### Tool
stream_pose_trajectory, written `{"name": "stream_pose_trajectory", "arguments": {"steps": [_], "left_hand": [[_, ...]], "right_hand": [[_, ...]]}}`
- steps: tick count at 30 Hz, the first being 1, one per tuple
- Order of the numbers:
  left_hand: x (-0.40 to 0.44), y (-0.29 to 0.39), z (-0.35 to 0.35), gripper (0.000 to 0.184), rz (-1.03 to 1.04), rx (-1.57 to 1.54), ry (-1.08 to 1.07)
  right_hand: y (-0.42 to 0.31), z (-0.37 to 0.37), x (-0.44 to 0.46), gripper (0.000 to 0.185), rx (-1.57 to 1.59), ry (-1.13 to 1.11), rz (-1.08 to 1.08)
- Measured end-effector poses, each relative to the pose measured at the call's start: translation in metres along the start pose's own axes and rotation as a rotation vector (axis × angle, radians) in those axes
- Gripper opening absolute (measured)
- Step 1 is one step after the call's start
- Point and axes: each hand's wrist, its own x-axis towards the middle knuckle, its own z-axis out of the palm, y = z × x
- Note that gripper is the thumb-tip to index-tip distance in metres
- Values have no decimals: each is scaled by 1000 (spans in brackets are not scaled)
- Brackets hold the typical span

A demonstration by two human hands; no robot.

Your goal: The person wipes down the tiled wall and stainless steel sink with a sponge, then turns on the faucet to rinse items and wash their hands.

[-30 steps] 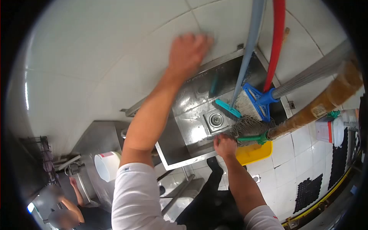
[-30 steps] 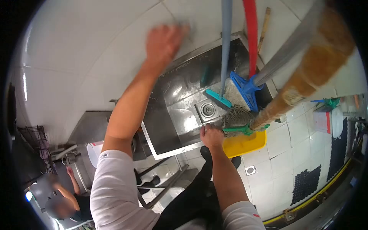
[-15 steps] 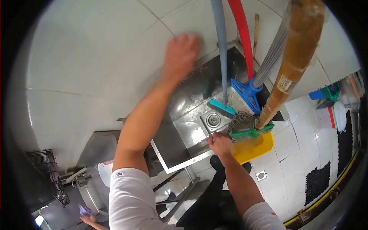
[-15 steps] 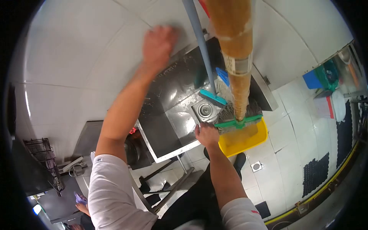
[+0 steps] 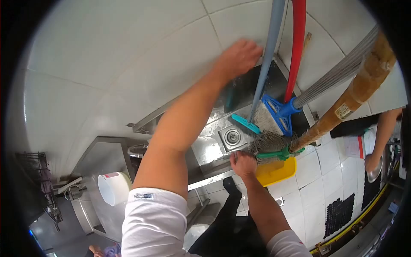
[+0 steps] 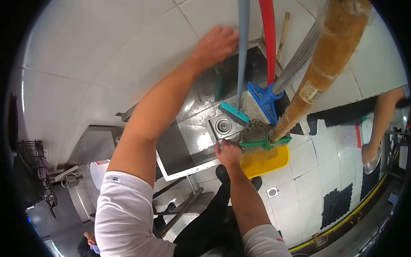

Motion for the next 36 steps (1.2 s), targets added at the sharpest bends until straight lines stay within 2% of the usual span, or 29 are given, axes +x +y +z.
{"name": "stream_pose_trajectory", "arguments": {"steps": [1, 3, 5, 6, 8, 10, 12, 14, 16, 18, 19, 21, 23, 25, 26, 28, 31, 33, 34, 36], "left_hand": [[-9, 13, -4, 20, 71, 87, -270], [2, -2, -11, 21, 54, 44, -250], [17, -42, -34, 26, -75, 150, 153], [18, -54, -44, 26, -69, 159, 156], [12, -63, -70, 28, -351, 334, 259], [-32, -36, -73, 33, -237, 94, -356], [-99, -15, -71, 42, 38, 225, -278], [-138, -8, -93, 45, -137, 39, -424], [-145, -21, -124, 43, -260, 315, -367], [-118, -52, -159, 40, -505, 508, 29], [-96, -66, -179, 47, -592, 588, 152], [-111, -67, -165, 42, -644, 405, 123], [-144, -31, -139, 42, -527, 140, -129], [-192, 4, -116, 40, -426, 8, -287], [-194, 5, -121, 40, -427, 9, -290], [-205, 3, -133, 46, -569, 101, -296], [-156, -47, -177, 42, -780, 369, 101], [-150, -56, -176, 40, -840, 271, 281], [-165, -47, -165, 39, -786, 220, 190], [-207, -12, -138, 37, -718, 93, -41]], "right_hand": [[1, 2, -1, 33, 19, 41, -23], [2, 9, 2, 33, 47, 78, -19], [2, 8, -1, 34, 39, 92, -19], [2, 9, -1, 34, 20, 55, -11], [0, 9, -2, 34, 13, 22, 6], [-3, 2, 0, 35, -34, -45, 35], [-3, 2, -1, 36, -3, -19, 9], [-1, 4, 0, 36, 12, 4, -6], [2, 12, -1, 35, -20, 4, 2], [-2, 13, -2, 34, -47, -4, 15], [-5, 6, 0, 32, -66, -20, 32], [-6, 0, -2, 30, -95, -44, 17], [-5, 0, 1, 29, -20, -29, -3], [-4, 5, 2, 28, -34, -4, 2], [-4, 5, 2, 30, -42, 34, -14], [-4, 8, 1, 32, -48, 61, -28], [-6, 5, 1, 31, -48, 24, -7], [-8, 2, 0, 31, -80, -1, 33], [-10, -3, 2, 31, -79, -62, 43], [-9, 0, 5, 31, -72, -37, 30]]}}
